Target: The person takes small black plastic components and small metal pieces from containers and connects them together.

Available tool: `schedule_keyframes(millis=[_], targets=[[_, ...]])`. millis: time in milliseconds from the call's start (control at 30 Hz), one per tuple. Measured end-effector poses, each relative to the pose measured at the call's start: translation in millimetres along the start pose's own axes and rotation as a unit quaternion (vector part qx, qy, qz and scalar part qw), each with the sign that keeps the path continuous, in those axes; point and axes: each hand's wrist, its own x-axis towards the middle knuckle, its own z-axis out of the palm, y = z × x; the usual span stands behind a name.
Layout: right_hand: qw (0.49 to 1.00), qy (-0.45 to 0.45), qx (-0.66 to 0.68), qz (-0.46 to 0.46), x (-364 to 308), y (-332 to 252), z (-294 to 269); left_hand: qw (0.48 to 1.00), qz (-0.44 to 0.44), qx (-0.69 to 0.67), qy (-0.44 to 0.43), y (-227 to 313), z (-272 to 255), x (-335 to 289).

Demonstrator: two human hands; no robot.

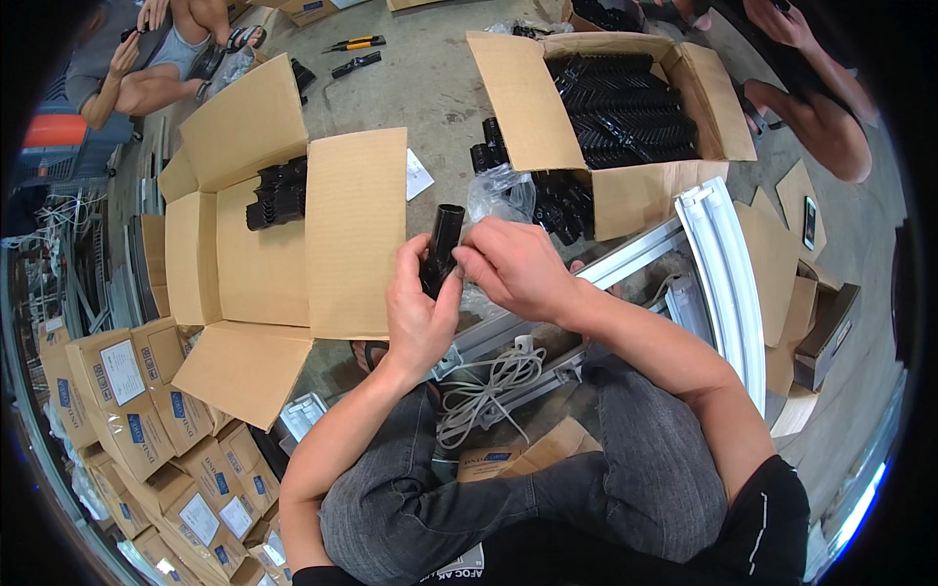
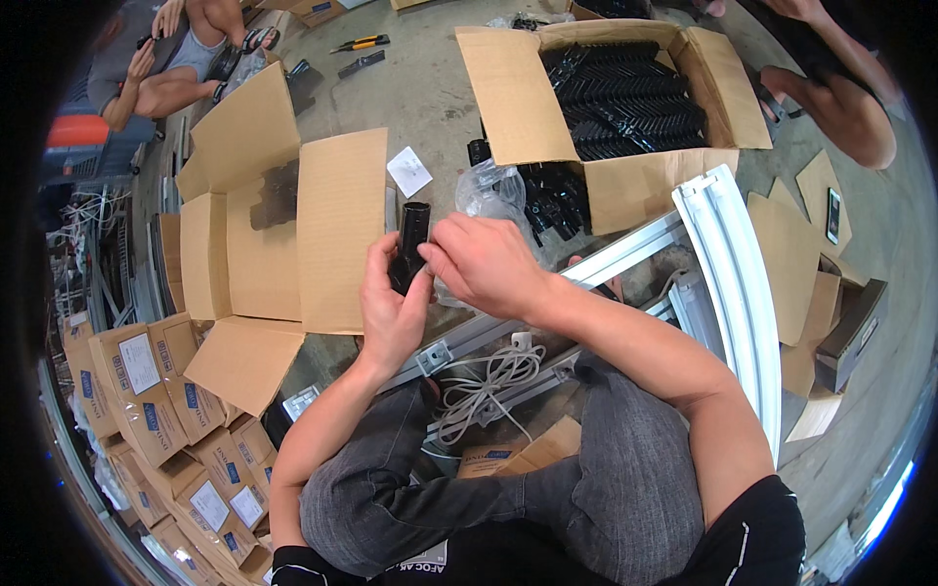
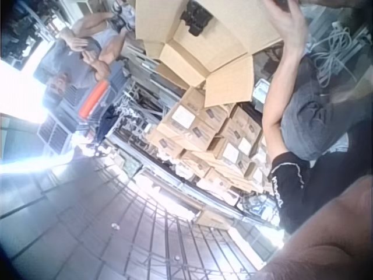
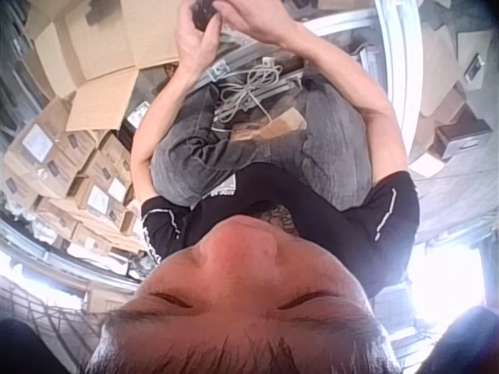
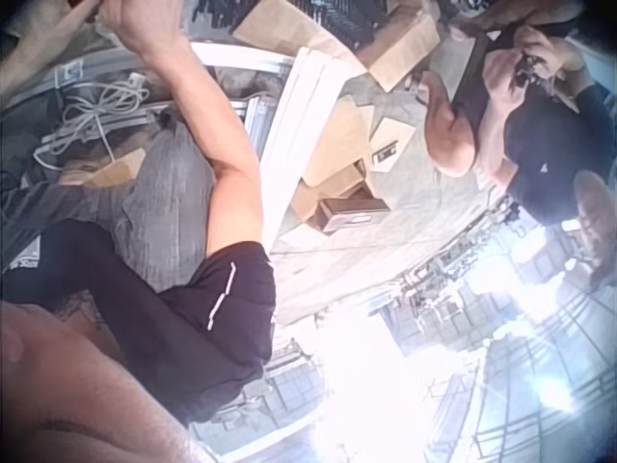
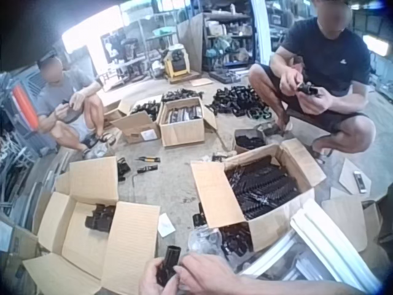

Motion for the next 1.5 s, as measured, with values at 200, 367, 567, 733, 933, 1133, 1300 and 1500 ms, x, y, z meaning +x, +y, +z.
schedule_keyframes(millis=[200, 367, 567, 733, 933, 1133, 1300, 1500], targets=[[0.999, 0.025, 0.02, 0.03, 3, -11, -2, 1.0, -0.01, -0.019, 0.003, -4, -1, 0], [0.997, -0.06, -0.023, 0.051, 0, -3, -3, 1.0, -0.025, -0.009, -0.009, 1, -1, -1], [0.999, -0.034, -0.013, 0.013, 1, -1, 0, 1.0, -0.006, -0.012, -0.003, -1, 0, 0], [0.999, 0.013, 0.01, 0.031, -1, -8, 5, 1.0, -0.02, -0.021, -0.005, -2, -3, -1], [0.999, -0.022, -0.017, 0.017, -1, -2, -3, 1.0, -0.012, -0.026, -0.011, 4, 0, 1], [1.0, -0.01, -0.007, 0.013, -3, 3, 1, 0.999, -0.003, -0.033, -0.015, 0, -1, 1], [0.999, 0.018, 0.02, 0.02, 0, -9, 0, 0.998, -0.032, -0.055, -0.017, 3, -3, 0], [0.998, -0.048, -0.035, 0.007, -5, 7, 3, 0.998, -0.02, -0.055, -0.024, 3, -3, 0]])
